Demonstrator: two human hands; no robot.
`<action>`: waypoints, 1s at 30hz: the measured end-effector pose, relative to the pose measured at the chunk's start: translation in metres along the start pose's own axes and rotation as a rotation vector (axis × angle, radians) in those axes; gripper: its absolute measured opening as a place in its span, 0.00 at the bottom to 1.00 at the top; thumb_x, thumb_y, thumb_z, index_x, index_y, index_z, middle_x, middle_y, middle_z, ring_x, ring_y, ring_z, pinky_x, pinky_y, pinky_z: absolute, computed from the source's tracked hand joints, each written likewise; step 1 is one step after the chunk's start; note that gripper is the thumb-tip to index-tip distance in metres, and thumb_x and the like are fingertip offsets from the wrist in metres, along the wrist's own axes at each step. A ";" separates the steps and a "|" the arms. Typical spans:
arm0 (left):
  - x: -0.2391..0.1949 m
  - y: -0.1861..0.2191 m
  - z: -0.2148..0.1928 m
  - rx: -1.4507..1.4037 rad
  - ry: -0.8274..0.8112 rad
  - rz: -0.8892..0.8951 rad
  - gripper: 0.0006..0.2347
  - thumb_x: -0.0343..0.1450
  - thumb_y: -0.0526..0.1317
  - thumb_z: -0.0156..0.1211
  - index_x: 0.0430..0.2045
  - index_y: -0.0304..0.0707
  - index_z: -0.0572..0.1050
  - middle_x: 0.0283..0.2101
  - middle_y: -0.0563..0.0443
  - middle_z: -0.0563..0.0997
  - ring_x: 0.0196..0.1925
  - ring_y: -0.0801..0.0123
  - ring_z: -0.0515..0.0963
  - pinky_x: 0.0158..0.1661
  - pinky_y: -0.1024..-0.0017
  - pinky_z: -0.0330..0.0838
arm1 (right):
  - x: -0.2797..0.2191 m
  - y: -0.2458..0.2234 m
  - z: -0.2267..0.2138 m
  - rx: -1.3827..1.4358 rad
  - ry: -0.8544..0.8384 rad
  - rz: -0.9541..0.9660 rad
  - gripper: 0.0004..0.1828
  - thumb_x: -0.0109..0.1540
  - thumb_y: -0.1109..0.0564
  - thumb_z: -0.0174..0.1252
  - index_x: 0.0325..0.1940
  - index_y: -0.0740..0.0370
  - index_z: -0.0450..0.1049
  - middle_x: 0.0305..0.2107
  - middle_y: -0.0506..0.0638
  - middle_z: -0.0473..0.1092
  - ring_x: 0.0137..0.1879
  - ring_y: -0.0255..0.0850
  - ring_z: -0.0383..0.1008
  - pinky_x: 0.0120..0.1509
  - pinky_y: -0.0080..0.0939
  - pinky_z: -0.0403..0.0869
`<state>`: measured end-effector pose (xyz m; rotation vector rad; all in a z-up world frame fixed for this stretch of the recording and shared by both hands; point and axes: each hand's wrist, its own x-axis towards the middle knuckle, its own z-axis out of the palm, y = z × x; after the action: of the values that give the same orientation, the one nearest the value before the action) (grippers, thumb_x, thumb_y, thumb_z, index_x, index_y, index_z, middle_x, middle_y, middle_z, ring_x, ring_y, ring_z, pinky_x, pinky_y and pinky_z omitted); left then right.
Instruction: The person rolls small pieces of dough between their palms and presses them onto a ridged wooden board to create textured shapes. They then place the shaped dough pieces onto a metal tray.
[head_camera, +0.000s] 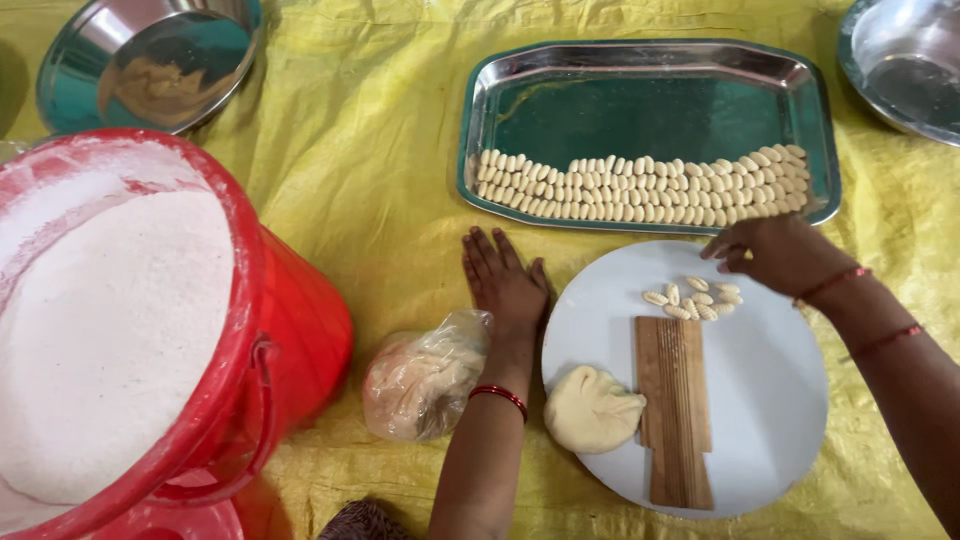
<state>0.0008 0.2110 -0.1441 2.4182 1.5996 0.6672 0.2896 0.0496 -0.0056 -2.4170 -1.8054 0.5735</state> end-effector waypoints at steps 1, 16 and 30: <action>0.001 -0.001 -0.001 -0.002 -0.009 -0.006 0.35 0.71 0.54 0.55 0.70 0.28 0.56 0.76 0.29 0.47 0.79 0.42 0.42 0.73 0.50 0.36 | -0.009 -0.001 0.002 -0.001 0.014 -0.017 0.17 0.56 0.52 0.67 0.50 0.49 0.82 0.45 0.48 0.80 0.53 0.44 0.80 0.60 0.45 0.76; -0.003 -0.002 0.002 0.022 -0.005 0.001 0.35 0.72 0.54 0.54 0.70 0.29 0.56 0.76 0.29 0.48 0.79 0.41 0.42 0.73 0.50 0.36 | -0.052 0.014 0.029 0.580 -0.044 0.272 0.19 0.54 0.55 0.71 0.47 0.60 0.78 0.39 0.52 0.81 0.48 0.40 0.83 0.56 0.38 0.79; 0.001 0.000 -0.006 -0.005 -0.034 -0.016 0.36 0.69 0.54 0.57 0.69 0.28 0.56 0.76 0.28 0.48 0.78 0.40 0.43 0.73 0.50 0.36 | 0.152 0.000 0.029 0.660 -0.106 0.092 0.18 0.66 0.47 0.55 0.55 0.52 0.82 0.36 0.47 0.79 0.34 0.35 0.71 0.37 0.40 0.74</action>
<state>-0.0017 0.2117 -0.1381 2.3977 1.6005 0.6228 0.3159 0.1872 -0.0709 -2.0362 -1.2543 1.1138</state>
